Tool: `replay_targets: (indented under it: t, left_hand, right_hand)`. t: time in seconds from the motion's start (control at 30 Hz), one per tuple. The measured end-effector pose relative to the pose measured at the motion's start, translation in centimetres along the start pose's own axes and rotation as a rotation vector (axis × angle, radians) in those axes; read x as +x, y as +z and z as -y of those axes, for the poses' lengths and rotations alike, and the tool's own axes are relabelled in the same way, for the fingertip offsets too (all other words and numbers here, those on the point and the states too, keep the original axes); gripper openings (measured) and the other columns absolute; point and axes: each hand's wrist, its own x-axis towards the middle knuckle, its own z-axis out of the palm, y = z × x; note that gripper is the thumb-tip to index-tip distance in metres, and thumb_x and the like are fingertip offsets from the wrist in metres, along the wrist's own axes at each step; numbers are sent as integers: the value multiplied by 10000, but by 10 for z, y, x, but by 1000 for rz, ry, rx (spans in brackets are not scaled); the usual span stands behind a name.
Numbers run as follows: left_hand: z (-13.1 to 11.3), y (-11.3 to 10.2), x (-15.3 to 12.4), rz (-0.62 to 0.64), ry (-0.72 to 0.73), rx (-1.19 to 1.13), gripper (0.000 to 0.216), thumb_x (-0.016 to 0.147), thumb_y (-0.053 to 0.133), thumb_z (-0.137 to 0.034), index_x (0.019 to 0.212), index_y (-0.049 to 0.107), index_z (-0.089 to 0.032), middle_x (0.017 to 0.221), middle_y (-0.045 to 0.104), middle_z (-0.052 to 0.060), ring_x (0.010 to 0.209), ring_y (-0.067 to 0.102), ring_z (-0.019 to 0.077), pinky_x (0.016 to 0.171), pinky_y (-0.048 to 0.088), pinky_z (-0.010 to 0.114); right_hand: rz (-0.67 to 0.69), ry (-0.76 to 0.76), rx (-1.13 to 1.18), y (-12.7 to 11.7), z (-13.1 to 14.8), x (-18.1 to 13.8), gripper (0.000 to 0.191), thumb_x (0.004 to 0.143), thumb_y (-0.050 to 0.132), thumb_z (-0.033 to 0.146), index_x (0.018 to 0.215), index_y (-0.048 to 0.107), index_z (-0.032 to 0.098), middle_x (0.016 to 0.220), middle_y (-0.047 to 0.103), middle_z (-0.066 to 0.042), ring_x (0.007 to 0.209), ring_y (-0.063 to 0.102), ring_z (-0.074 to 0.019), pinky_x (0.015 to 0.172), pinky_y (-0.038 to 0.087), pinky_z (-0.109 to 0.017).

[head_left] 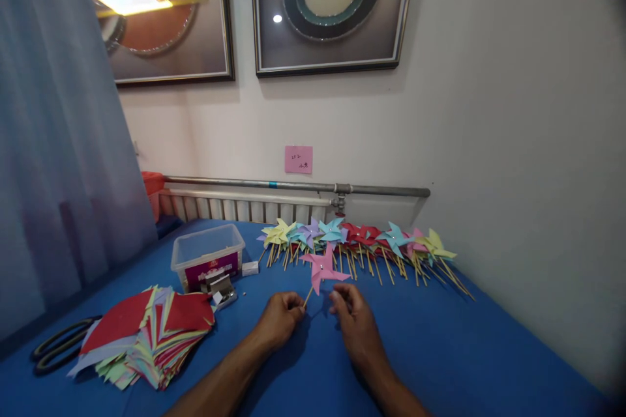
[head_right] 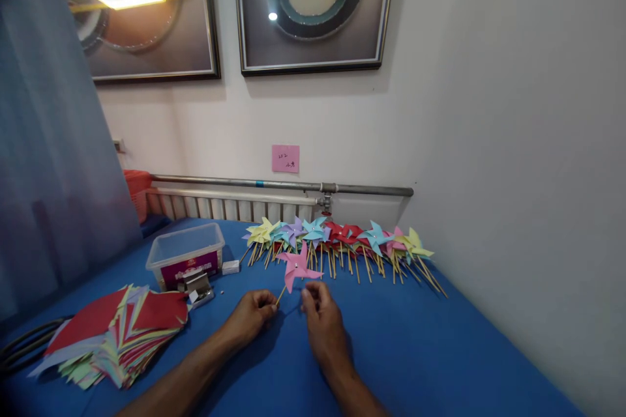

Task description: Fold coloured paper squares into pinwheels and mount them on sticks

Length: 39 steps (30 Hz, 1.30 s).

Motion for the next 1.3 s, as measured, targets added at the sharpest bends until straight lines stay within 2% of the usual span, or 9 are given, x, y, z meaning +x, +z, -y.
replay_targets:
  t: [0.1,0.17,0.33,0.53,0.83,0.97,1.1,1.17,1.3]
  left_hand:
    - [-1,-1,0,2,-1,22,106,742,645,-258,724,579,-177,540,462,-70,506,396,102,519,257,248]
    - [0,-1,0,11,2,35,93,742,628,-251,719,577,-176,545,463,-68,512,401,103,521,257,249]
    - [3,-3,2,-1,8,39,99,730,633,-256,722,578,-173,553,461,-70,512,413,104,521,273,251]
    - [3,-6,3,-9,4,5,133,717,661,-280,729,579,-177,544,468,-70,506,422,103,520,280,245]
    - [6,-2,3,-1,27,-19,180,723,696,-318,729,601,-166,529,474,-69,497,393,96,513,268,246]
    - [7,-4,5,-23,16,-21,161,729,682,-299,716,588,-170,530,462,-71,492,395,96,507,265,246]
    - [6,-5,4,-26,36,30,94,741,641,-243,719,582,-173,546,470,-67,507,391,101,511,265,244]
    - [6,-4,4,-15,56,44,78,745,630,-230,718,585,-172,547,469,-66,514,391,101,516,268,241]
    - [7,-4,5,-12,26,35,87,731,642,-244,730,599,-168,543,463,-69,515,404,101,517,270,238]
  right_hand:
    - [-205,28,24,-10,-8,13,528,863,550,593,1224,599,211,1151,722,-123,824,715,-250,725,570,-383]
    - [-215,25,6,-15,-10,18,560,861,539,601,1250,604,205,1185,713,-131,884,710,-258,772,570,-393]
    - [-148,-34,-33,-14,-4,14,449,864,548,569,1080,690,202,1062,744,-117,989,696,-282,871,555,-399]
    - [-10,-58,-41,-6,6,3,371,883,563,539,991,712,217,900,750,-76,880,701,-274,824,558,-380]
    - [263,-97,-25,8,10,-13,327,915,564,483,1055,732,241,1028,773,-82,994,718,-279,888,550,-396]
    - [73,30,-1,5,0,-4,411,892,541,568,1069,666,218,974,754,-89,837,728,-270,748,563,-387]
    - [-182,10,-38,-7,-5,10,585,856,549,581,1297,561,196,1262,683,-146,901,706,-253,780,561,-392]
    - [-194,-33,-57,-11,-5,13,546,852,558,563,1263,599,206,1264,684,-137,947,692,-253,800,560,-382]
    - [-128,-75,-85,-12,-2,11,394,867,560,541,1054,692,220,1048,747,-106,928,693,-266,820,552,-383]
